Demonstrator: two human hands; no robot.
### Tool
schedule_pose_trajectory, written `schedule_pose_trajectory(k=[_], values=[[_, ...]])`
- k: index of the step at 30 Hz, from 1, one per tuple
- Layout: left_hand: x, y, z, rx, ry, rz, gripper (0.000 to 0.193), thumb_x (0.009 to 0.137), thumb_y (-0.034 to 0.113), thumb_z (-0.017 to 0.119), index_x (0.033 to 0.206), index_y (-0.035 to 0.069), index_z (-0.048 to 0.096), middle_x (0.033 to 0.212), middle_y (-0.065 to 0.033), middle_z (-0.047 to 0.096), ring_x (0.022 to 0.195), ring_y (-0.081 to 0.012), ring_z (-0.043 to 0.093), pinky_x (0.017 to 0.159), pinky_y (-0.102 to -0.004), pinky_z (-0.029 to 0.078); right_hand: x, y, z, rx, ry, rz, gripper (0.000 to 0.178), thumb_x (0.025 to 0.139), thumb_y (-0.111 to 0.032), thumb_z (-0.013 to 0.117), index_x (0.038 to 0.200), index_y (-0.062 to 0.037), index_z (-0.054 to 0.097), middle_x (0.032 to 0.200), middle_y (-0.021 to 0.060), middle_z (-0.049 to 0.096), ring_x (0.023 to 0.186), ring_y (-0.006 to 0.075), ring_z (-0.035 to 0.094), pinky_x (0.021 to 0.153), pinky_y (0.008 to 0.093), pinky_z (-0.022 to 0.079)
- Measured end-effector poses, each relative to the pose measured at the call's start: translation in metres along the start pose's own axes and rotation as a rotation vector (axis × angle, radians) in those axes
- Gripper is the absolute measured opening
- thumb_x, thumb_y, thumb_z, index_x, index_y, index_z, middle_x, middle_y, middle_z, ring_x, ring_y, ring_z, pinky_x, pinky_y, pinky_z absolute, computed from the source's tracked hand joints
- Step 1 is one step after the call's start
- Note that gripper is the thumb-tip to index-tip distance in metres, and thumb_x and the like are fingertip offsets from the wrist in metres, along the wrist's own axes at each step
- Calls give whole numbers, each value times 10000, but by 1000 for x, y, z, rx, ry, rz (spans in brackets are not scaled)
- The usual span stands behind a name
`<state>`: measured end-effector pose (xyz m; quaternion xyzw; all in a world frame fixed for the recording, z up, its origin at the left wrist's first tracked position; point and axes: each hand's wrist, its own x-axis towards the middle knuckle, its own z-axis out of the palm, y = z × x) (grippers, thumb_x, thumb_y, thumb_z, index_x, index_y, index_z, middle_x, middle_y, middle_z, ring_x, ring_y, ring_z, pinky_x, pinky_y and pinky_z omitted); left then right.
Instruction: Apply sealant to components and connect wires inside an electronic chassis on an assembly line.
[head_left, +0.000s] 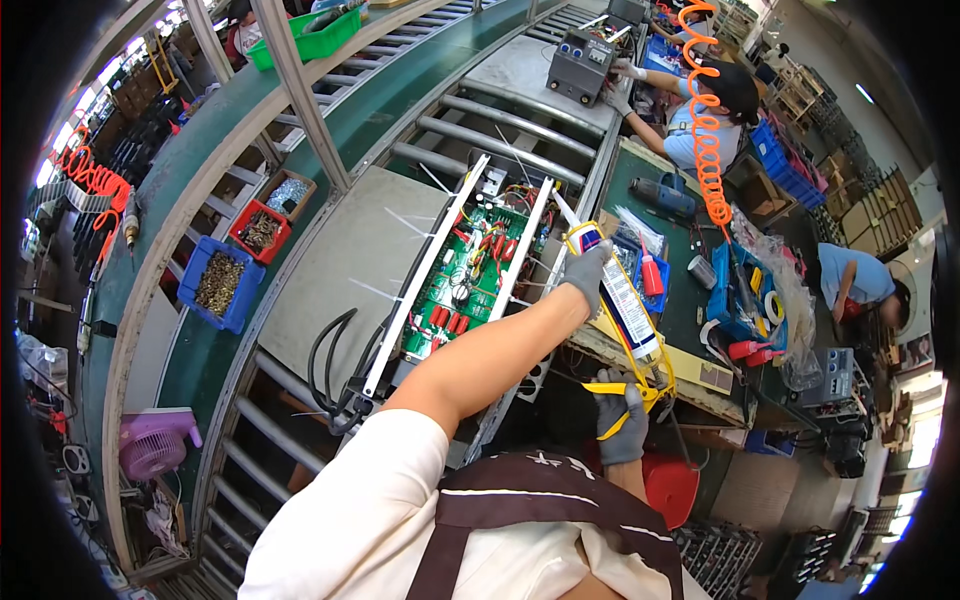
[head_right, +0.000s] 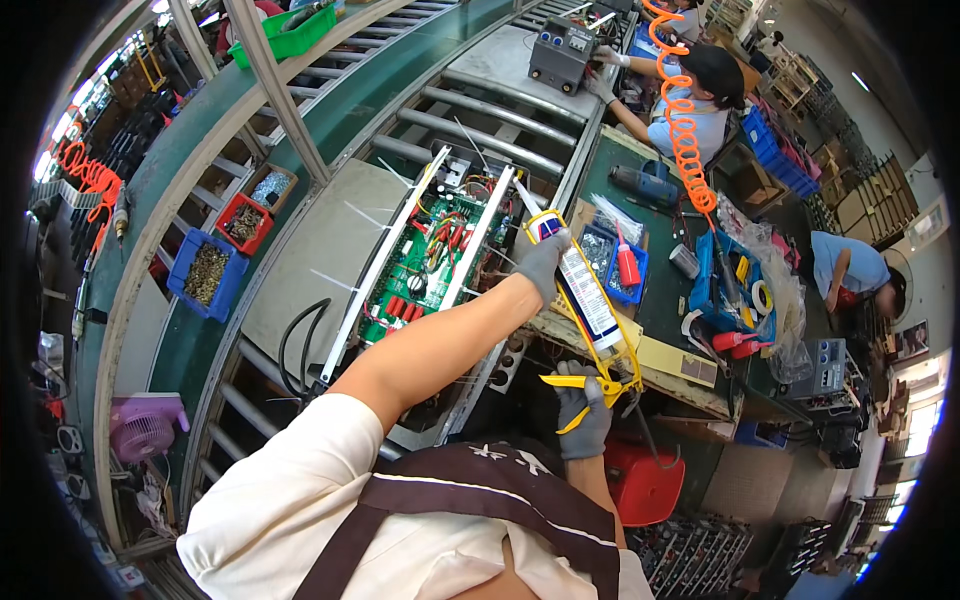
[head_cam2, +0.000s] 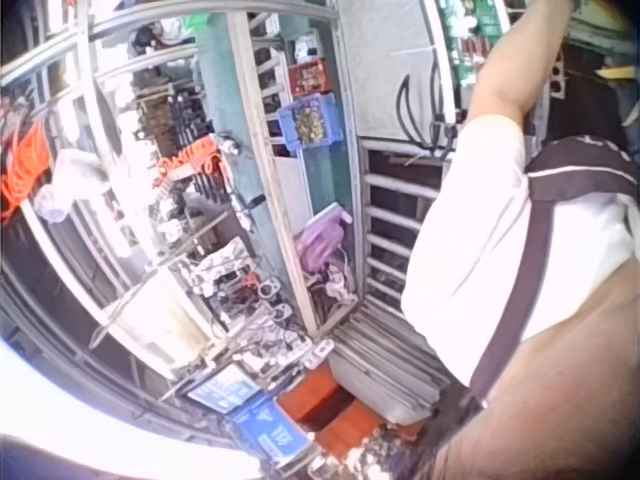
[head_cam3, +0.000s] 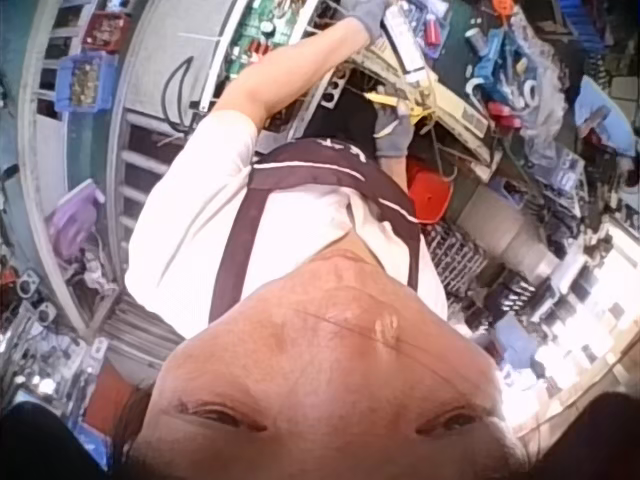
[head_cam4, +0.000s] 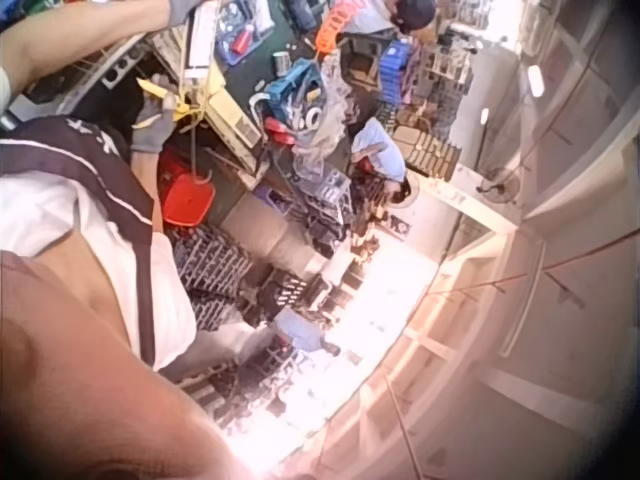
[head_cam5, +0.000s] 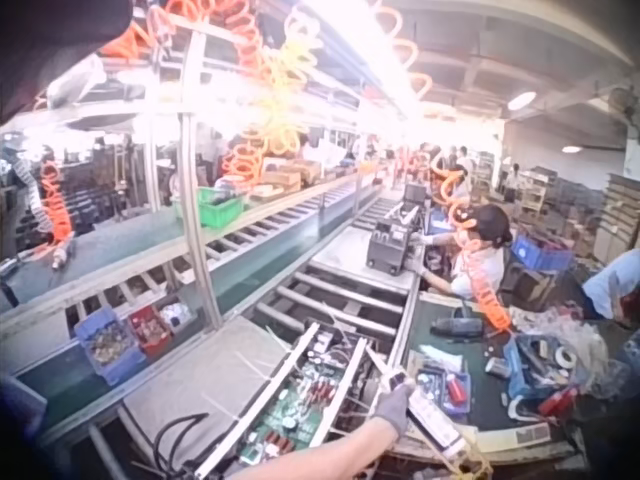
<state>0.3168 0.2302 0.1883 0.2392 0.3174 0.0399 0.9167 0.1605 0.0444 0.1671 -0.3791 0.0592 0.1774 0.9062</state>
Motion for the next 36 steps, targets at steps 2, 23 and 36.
schedule_pose_trajectory(k=[2, 23, 36], values=[[-2, 3, 0, -31, -49, -21, 218, 830, 187, 638, 950, 63, 503, 836, -97, 600, 705, -230, 633, 645, -426, 540, 0, -1, 2, -9, -16, 2, 268, 860, -180, 570, 1093, -57, 520, 1129, 134, 569, 1121, 285, 528, 1002, 470, 395], [-8, 12, 7, -16, -146, -97, 148, 887, 218, 560, 914, 76, 526, 799, -77, 573, 723, -234, 598, 716, -421, 523, -13, 9, 42, 111, 8, -15, 225, 881, -250, 571, 757, -109, 447, 640, 25, 418, 613, 183, 456, 634, 375, 435], [-21, 27, 5, -71, -185, -93, 342, 797, 437, 589, 830, 114, 482, 653, -78, 531, 549, -256, 569, 557, -436, 509, -28, 33, 62, -403, 66, -366, 171, 862, -188, 568, 806, -53, 481, 661, 66, 500, 628, 195, 528, 623, 361, 485]])
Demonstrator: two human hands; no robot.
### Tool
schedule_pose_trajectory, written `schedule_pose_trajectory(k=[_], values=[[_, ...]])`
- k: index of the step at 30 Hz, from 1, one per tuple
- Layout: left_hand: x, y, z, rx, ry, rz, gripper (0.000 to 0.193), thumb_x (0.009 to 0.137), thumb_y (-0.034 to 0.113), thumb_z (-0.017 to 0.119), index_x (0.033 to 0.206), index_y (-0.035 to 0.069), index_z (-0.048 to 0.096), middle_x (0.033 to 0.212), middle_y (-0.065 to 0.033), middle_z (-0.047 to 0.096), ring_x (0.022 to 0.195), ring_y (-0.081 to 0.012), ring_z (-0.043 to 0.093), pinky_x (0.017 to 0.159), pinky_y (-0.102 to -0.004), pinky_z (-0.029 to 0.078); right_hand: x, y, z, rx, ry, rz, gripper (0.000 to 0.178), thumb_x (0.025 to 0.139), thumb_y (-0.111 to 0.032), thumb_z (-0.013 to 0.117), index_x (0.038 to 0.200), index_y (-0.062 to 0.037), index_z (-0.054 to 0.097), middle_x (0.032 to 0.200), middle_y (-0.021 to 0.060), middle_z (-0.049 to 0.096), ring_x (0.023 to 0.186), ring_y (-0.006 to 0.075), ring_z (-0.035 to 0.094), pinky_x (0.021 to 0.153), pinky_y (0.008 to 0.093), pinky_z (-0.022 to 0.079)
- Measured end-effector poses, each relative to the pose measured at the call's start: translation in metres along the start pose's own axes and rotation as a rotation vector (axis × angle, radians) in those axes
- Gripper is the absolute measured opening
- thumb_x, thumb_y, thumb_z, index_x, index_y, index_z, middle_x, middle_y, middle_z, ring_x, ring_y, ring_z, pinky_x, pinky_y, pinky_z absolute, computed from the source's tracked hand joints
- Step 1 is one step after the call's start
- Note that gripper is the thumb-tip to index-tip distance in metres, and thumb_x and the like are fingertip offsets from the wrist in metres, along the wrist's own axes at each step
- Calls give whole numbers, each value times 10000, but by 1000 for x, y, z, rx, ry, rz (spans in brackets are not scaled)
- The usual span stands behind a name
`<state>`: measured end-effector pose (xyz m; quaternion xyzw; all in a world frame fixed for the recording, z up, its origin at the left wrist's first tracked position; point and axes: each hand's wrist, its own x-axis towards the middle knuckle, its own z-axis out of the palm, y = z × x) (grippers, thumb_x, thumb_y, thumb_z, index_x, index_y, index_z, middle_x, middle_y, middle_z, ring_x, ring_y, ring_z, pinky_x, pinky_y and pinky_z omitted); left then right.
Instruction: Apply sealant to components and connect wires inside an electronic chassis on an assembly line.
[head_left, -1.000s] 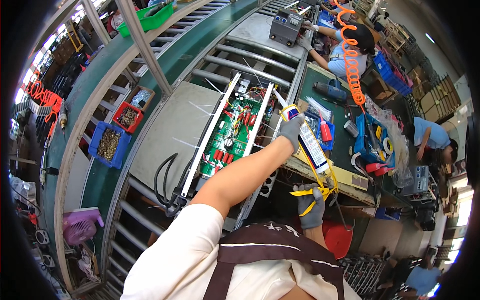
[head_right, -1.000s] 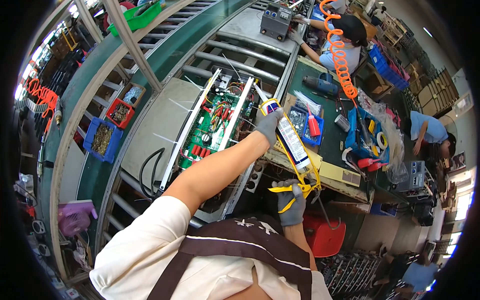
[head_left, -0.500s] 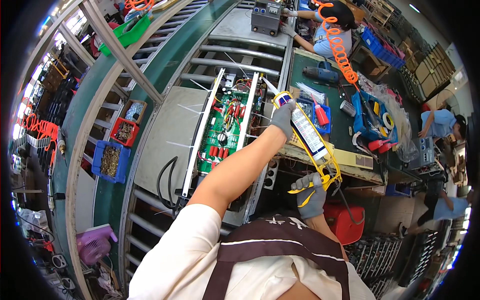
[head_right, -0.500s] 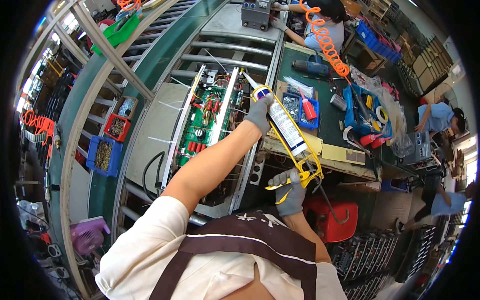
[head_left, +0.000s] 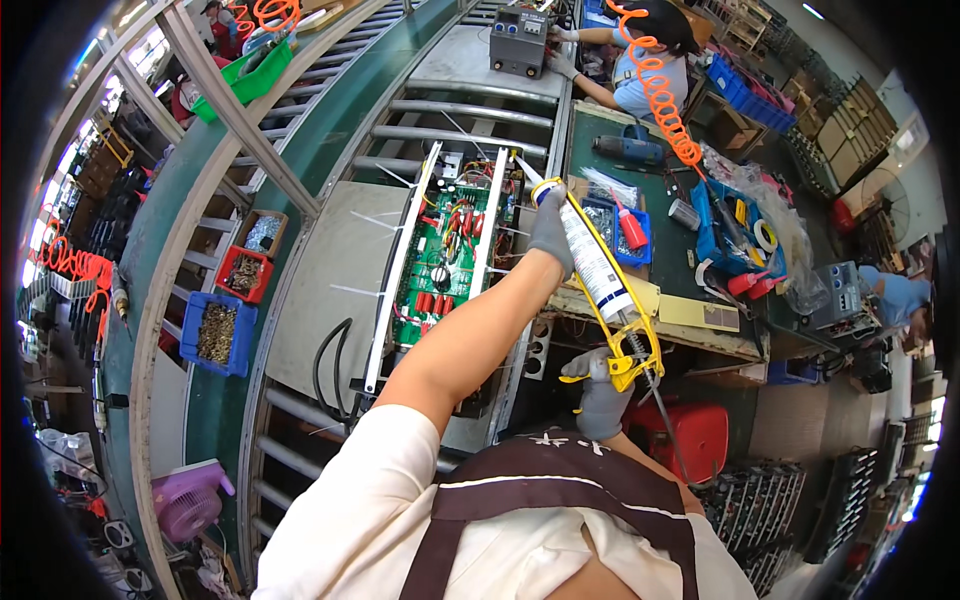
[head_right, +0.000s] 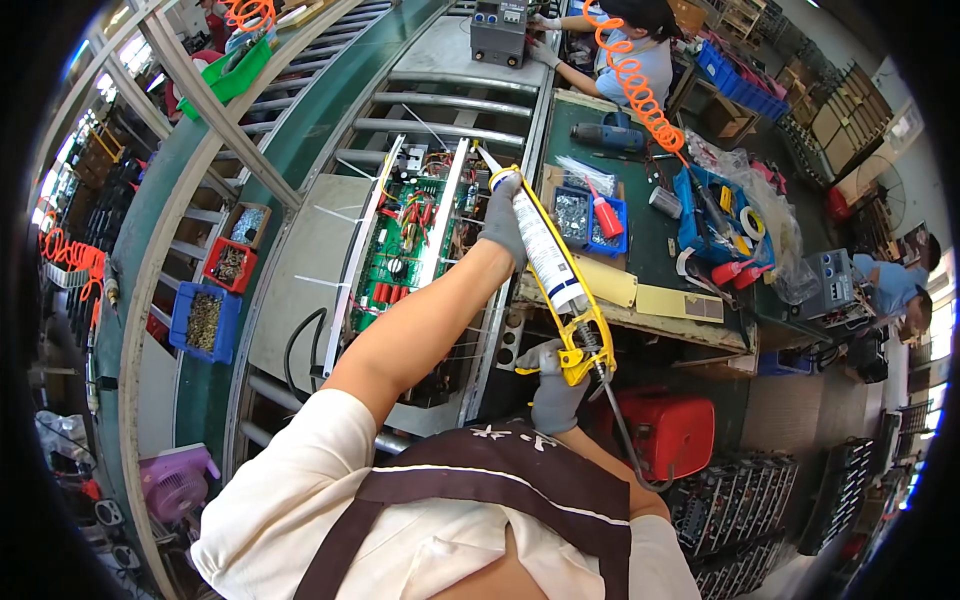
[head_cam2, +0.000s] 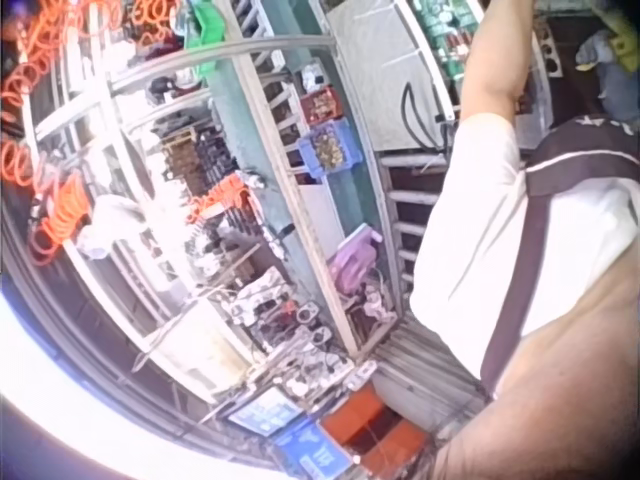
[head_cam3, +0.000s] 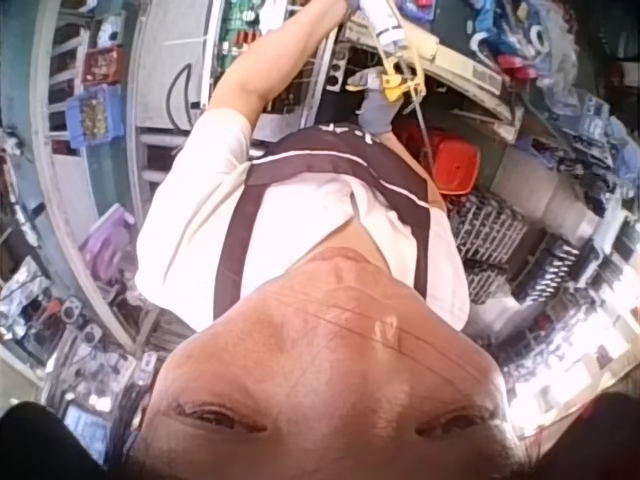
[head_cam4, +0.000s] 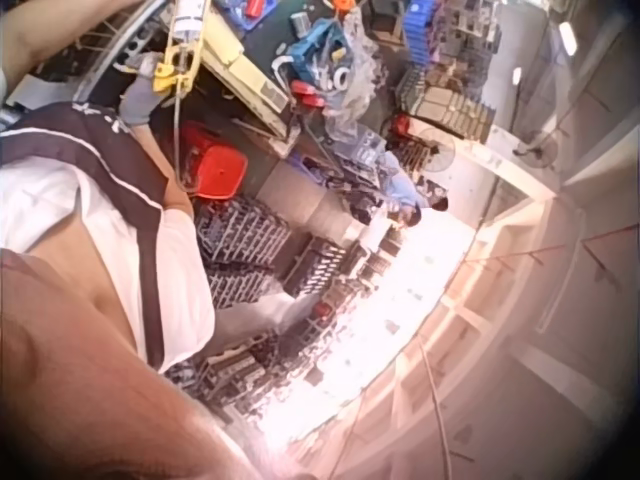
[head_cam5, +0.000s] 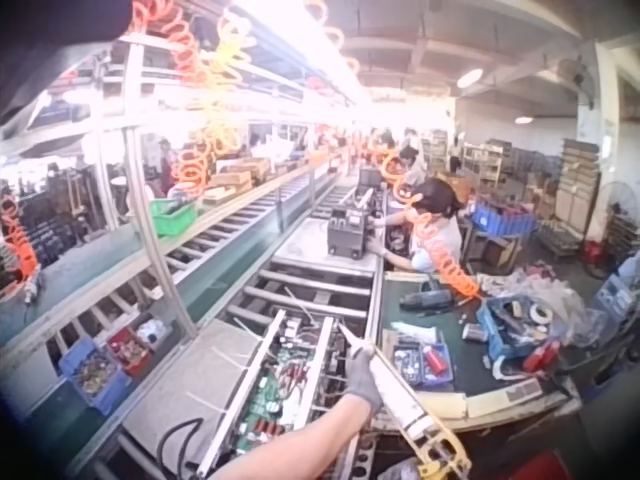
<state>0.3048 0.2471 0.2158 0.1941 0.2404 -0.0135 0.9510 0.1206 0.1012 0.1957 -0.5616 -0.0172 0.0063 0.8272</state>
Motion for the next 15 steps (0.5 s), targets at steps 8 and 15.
schedule_pose_trajectory(k=[8, 15], values=[[-20, 9, 12, -105, -106, -130, 408, 739, 506, 552, 752, 117, 429, 559, -97, 465, 519, -279, 524, 547, -449, 476, 4, -3, -15, -124, -16, -112, 173, 792, -147, 668, 843, -38, 544, 694, 36, 573, 617, 114, 561, 584, 261, 489], [-14, 18, -5, -60, -188, -114, 504, 756, 551, 526, 711, 58, 431, 566, -110, 454, 526, -295, 504, 593, -453, 471, -6, -16, -2, -153, -126, -107, 122, 790, -46, 663, 862, -39, 565, 725, -3, 568, 645, 77, 534, 613, 223, 458]])
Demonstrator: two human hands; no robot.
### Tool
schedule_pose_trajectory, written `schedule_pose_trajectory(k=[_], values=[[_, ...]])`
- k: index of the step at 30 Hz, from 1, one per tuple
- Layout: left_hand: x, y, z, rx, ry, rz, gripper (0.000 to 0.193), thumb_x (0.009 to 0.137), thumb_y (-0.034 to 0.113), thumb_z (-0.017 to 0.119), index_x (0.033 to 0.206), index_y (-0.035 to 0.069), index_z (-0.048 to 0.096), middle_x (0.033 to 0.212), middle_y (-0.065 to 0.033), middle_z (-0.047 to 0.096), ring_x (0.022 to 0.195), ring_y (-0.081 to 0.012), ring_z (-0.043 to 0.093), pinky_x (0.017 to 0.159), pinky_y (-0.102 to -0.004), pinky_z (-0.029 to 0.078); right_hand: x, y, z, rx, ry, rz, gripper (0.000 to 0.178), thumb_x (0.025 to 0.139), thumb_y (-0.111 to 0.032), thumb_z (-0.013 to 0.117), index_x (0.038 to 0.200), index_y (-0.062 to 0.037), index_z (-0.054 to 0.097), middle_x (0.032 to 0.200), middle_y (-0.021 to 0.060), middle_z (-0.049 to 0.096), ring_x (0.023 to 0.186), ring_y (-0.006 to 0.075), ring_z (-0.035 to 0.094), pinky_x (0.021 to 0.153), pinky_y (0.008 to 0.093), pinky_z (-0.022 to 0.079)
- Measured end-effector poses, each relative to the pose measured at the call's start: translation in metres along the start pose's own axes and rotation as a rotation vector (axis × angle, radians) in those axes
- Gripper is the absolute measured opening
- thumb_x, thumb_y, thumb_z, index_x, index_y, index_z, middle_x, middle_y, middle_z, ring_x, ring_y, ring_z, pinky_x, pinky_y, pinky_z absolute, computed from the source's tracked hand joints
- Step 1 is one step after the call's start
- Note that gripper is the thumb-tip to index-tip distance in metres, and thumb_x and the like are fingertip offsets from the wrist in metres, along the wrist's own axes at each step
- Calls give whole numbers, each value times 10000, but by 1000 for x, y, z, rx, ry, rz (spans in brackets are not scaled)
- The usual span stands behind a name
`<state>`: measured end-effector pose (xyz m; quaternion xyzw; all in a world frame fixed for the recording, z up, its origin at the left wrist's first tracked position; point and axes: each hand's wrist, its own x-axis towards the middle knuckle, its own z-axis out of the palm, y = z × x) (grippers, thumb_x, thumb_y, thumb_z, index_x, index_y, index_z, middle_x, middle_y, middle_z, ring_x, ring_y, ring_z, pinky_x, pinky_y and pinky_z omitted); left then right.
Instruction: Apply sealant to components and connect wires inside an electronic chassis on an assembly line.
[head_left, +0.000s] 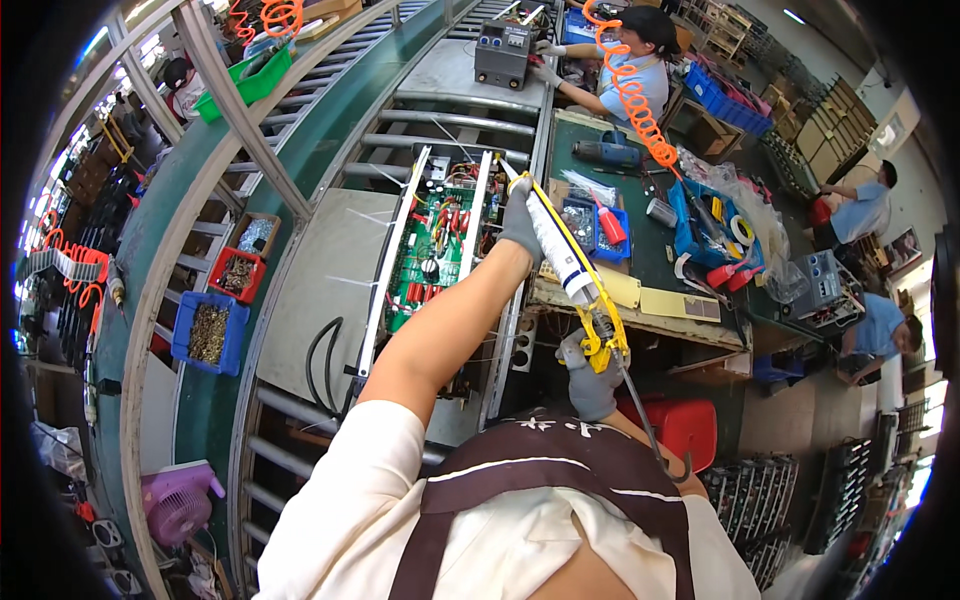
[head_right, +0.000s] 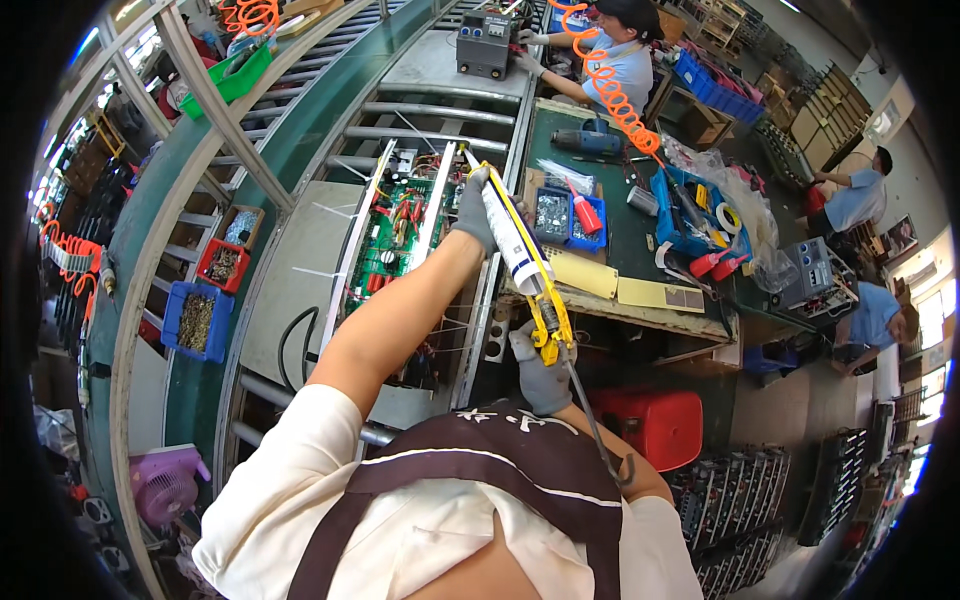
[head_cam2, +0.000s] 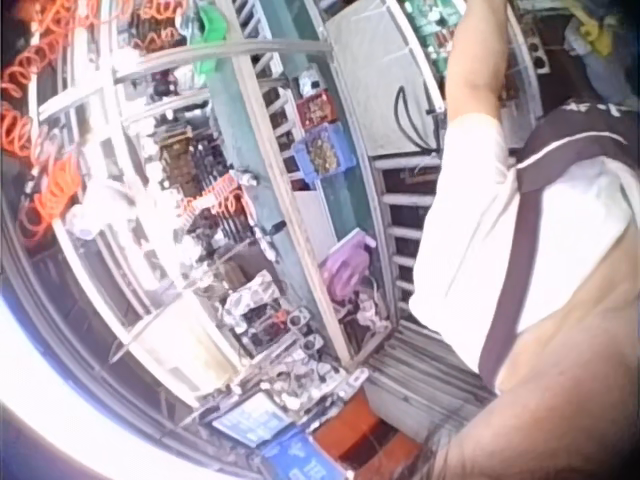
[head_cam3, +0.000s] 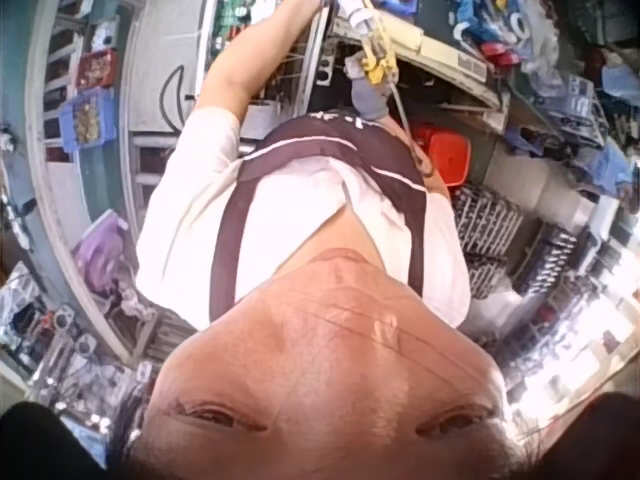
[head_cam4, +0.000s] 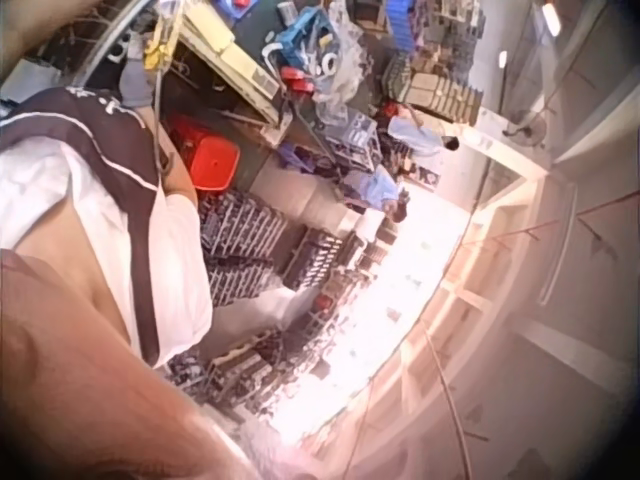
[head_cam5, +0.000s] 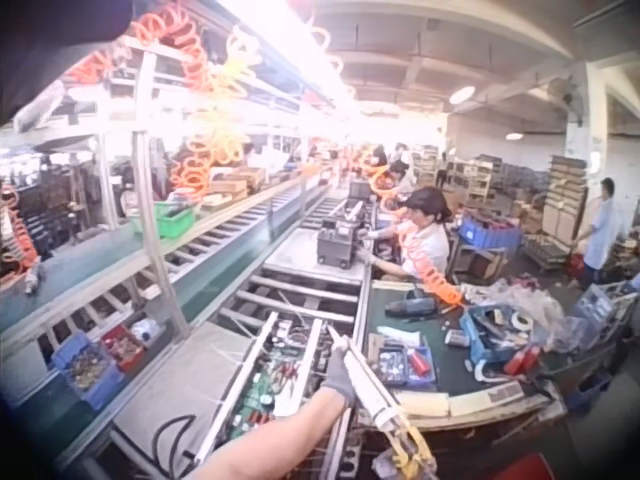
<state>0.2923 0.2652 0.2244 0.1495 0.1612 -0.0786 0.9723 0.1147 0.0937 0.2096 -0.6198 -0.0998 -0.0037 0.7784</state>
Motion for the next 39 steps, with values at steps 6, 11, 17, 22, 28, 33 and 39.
schedule_pose_trajectory(k=[6, 11, 17, 22, 28, 33, 39], values=[[-13, 3, -1, 18, -25, 9, 597, 802, 621, 441, 630, 49, 438, 541, -151, 473, 512, -306, 505, 576, -432, 484, 0, -4, -4, -339, -104, -81, 107, 796, -108, 651, 842, -42, 581, 692, -9, 559, 644, 58, 505, 607, 212, 423], [-18, 6, -1, -51, -105, 37, 564, 822, 602, 403, 652, 68, 463, 548, -151, 487, 495, -296, 504, 525, -418, 483, 6, -30, 1, -590, -180, -240, 185, 801, -144, 651, 763, -10, 528, 609, 19, 496, 554, 91, 450, 523, 254, 394], [-4, 10, -17, -57, -179, 94, 517, 813, 605, 402, 714, 105, 486, 561, -109, 494, 484, -266, 510, 463, -385, 464, 10, -44, 7, -864, -248, -398, 309, 787, -307, 658, 801, -33, 516, 661, 149, 513, 588, 326, 532, 517, 368, 418], [7, 26, -33, -81, -281, 66, 487, 748, 575, 483, 723, 91, 535, 568, -99, 501, 484, -258, 513, 459, -382, 467, 21, -75, 22, -1144, -372, -587, 376, 755, -366, 672, 875, -54, 500, 727, 140, 548, 672, 330, 569, 567, 413, 446], [9, 16, -36, 50, -378, 63, 458, 771, 523, 524, 836, 71, 562, 733, -101, 580, 615, -248, 584, 582, -394, 506, 32, -106, 10, -1122, -351, -485, 297, 768, -250, 665, 955, -44, 562, 773, 158, 591, 703, 354, 583, 588, 407, 453], [-2, -16, -22, 331, -347, 123, 333, 822, 481, 475, 855, 157, 540, 797, -70, 602, 713, -239, 603, 655, -402, 524, 24, -95, -44, -917, -243, -424, 283, 777, -257, 680, 948, -42, 610, 743, 146, 609, 658, 298, 611, 603, 373, 479], [-47, -62, 5, 280, -375, -199, 445, 866, 471, 530, 1036, 61, 562, 1031, -116, 638, 956, -278, 630, 773, -455, 562, -26, -83, -122, -708, 94, -360, 414, 815, -374, 653, 1072, -54, 597, 877, 123, 625, 819, 287, 603, 711, 376, 482]])
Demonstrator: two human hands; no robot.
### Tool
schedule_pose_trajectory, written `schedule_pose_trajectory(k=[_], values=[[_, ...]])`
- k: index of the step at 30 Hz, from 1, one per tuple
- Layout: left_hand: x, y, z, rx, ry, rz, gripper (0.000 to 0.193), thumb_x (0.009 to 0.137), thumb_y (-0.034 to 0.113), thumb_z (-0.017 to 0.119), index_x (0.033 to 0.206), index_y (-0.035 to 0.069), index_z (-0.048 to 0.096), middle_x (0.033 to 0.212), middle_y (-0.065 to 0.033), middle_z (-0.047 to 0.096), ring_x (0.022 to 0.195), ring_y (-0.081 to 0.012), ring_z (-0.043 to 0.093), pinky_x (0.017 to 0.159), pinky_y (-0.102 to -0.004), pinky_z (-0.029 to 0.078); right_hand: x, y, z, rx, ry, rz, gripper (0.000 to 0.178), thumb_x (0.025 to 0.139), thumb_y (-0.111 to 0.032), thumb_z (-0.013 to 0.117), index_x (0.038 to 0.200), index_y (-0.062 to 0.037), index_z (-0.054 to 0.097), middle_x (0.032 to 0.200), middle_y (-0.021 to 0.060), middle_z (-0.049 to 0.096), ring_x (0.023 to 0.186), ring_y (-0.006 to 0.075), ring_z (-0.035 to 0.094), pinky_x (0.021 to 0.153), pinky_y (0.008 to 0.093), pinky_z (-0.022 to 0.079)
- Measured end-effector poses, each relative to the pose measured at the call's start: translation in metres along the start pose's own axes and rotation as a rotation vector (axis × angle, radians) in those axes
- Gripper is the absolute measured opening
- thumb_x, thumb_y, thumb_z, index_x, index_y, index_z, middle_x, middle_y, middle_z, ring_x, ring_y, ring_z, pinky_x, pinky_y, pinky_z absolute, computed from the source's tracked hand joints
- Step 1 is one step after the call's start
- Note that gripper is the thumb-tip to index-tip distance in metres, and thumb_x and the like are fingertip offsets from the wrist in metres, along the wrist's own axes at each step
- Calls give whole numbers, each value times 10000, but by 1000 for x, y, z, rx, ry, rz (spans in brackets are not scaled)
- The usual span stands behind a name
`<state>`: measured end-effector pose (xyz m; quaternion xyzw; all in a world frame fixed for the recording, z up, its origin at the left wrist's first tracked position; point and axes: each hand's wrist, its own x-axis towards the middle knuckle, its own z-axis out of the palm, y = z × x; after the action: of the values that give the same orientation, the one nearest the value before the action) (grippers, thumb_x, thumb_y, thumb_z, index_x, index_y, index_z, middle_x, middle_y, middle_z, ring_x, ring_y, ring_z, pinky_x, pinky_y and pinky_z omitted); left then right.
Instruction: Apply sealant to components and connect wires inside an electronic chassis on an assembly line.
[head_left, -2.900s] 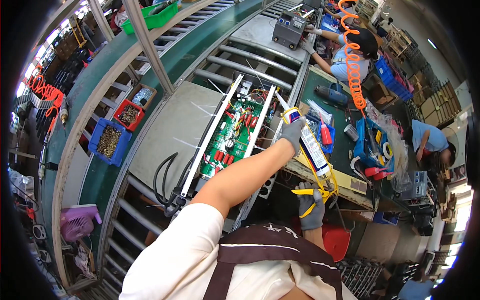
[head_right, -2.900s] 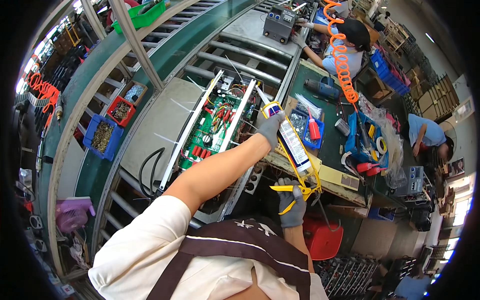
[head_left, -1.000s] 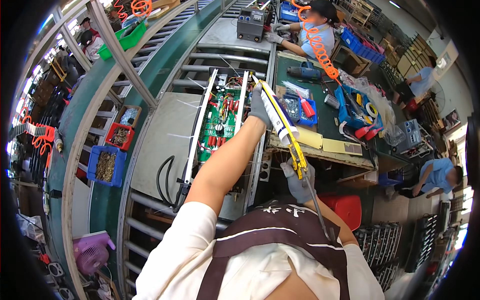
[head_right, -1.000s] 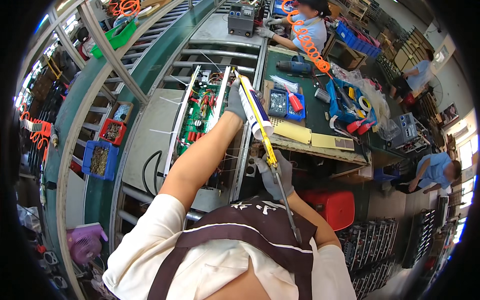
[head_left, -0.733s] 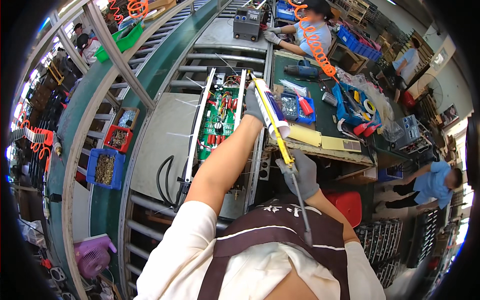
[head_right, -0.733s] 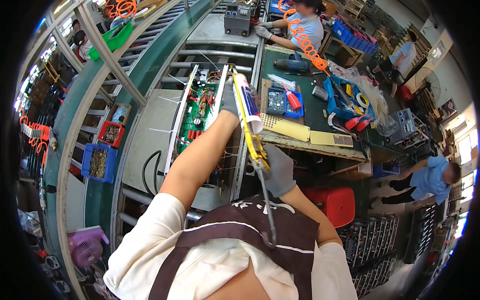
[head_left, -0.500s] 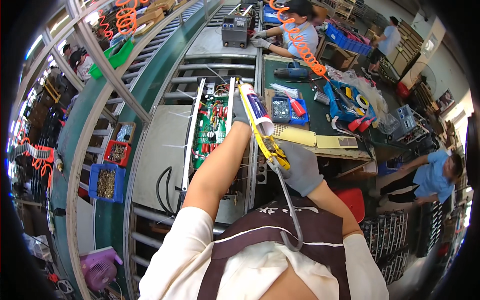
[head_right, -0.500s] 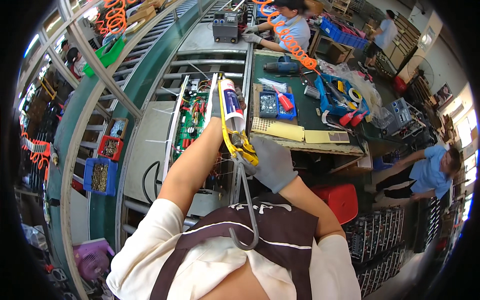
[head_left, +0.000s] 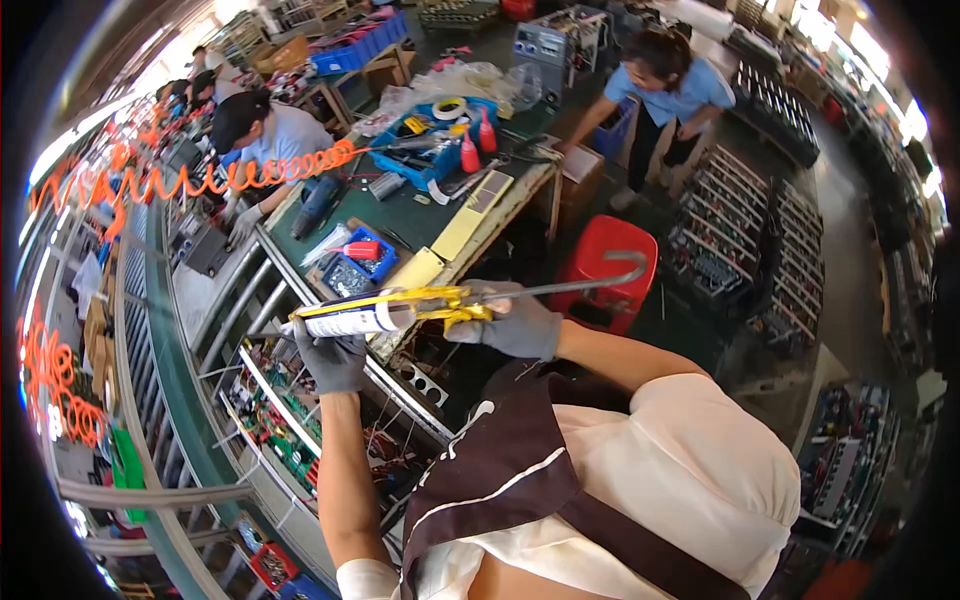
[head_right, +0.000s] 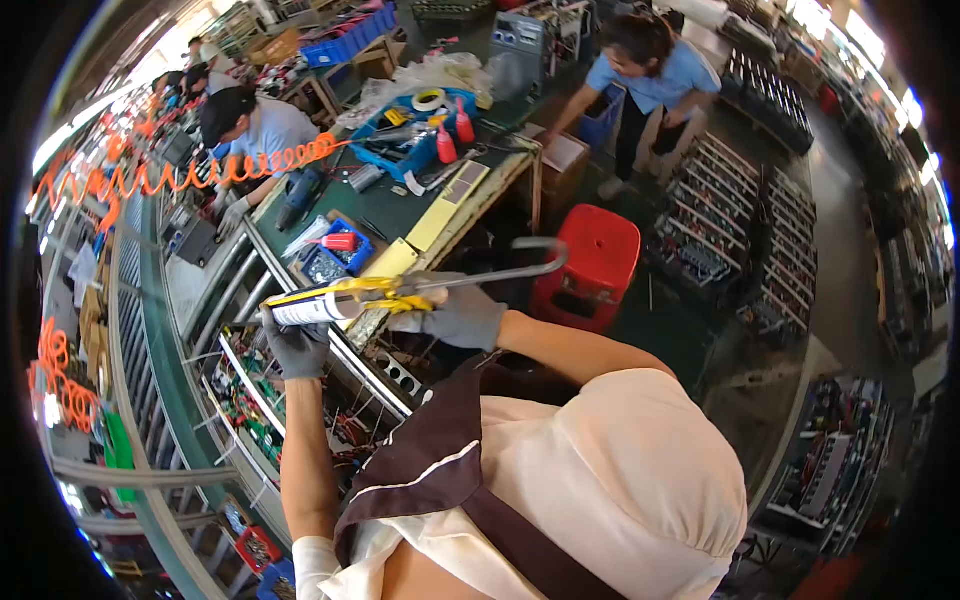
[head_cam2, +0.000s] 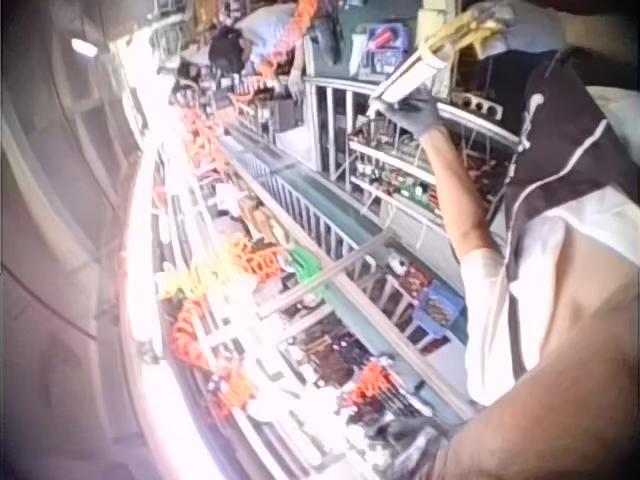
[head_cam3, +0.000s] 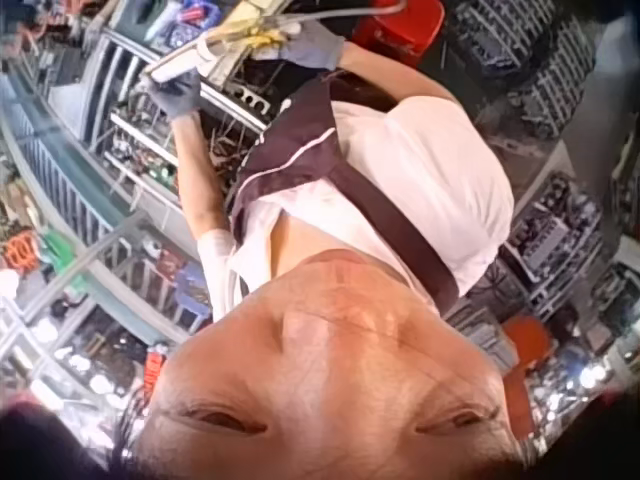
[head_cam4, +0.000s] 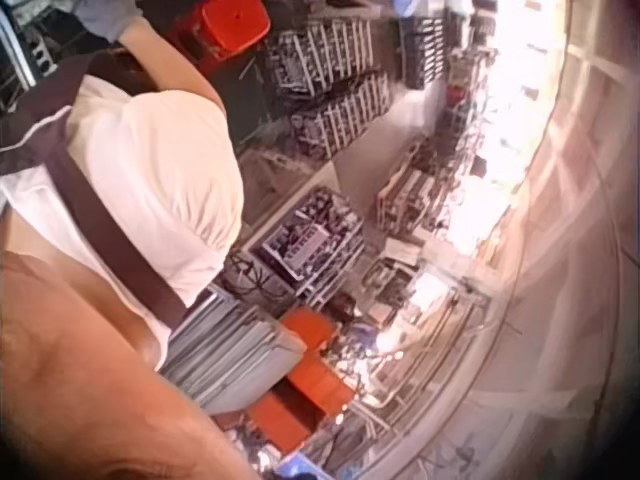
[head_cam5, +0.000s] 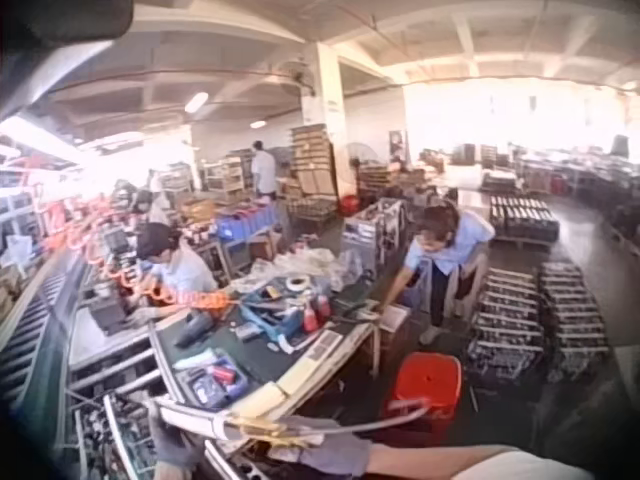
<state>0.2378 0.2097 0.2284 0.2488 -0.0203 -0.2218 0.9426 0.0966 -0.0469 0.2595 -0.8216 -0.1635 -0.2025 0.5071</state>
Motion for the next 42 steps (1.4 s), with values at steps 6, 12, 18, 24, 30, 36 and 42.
schedule_pose_trajectory(k=[6, 12, 18, 24, 30, 36, 42], values=[[-5, -32, 16, 60, -86, -148, 507, 873, 449, 534, 1202, 65, 500, 1194, -157, 562, 1048, -315, 582, 790, -485, 550, -49, 16, -35, 647, -59, 259, 301, 909, -289, 494, 1125, -79, 479, 634, -20, 496, 460, 39, 418, 430, 175, 349], [-15, -32, 5, 110, -31, -187, 624, 815, 464, 620, 1270, 75, 446, 1232, -143, 540, 1067, -325, 574, 810, -477, 543, -60, 34, -44, 1126, 60, 555, 543, 872, -558, 456, 980, -39, 578, 678, -1, 519, 519, 46, 415, 429, 188, 289], [-22, -37, 12, 299, -114, -160, 721, 792, 506, 624, 1314, 68, 388, 1269, -141, 504, 1102, -323, 548, 786, -471, 549, -68, 56, -53, 1152, 89, 800, 464, 923, -486, 402, 948, -63, 590, 597, 10, 502, 429, 52, 386, 396, 197, 284], [-19, -41, 21, 584, -169, -273, 909, 608, 492, 793, 1270, -15, 430, 1142, -165, 588, 986, -290, 616, 820, -403, 529, -55, 67, -64, 947, 216, 1202, 382, 905, -482, 482, 908, -108, 558, 568, -15, 431, 394, 49, 327, 364, 197, 238], [-14, -30, 14, 729, -275, -499, 1043, 586, 472, 812, 1374, 29, 290, 1288, -194, 474, 1138, -343, 514, 983, -457, 390, -32, 128, -96, 1101, 281, 1217, 367, 882, -495, 520, 963, -139, 546, 549, -11, 431, 353, 60, 316, 333, 197, 221], [-9, 0, -7, 836, 122, -315, 936, 633, 400, 789, 1366, 51, 323, 1229, -174, 515, 1093, -301, 548, 937, -399, 440, 84, 255, -182, 1032, 460, 1055, 393, 860, -543, 515, 982, -175, 580, 425, -18, 390, 260, 93, 296, 256, 228, 218], [-31, 13, 24, 1127, 378, -157, 845, 659, 432, 769, 1308, 11, 429, 1145, -82, 548, 1031, -162, 509, 899, -322, 412, 242, 409, -288, 680, 424, 906, 411, 845, -491, 555, 1038, -130, 579, 763, 24, 581, 533, 139, 502, 453, 254, 399]])
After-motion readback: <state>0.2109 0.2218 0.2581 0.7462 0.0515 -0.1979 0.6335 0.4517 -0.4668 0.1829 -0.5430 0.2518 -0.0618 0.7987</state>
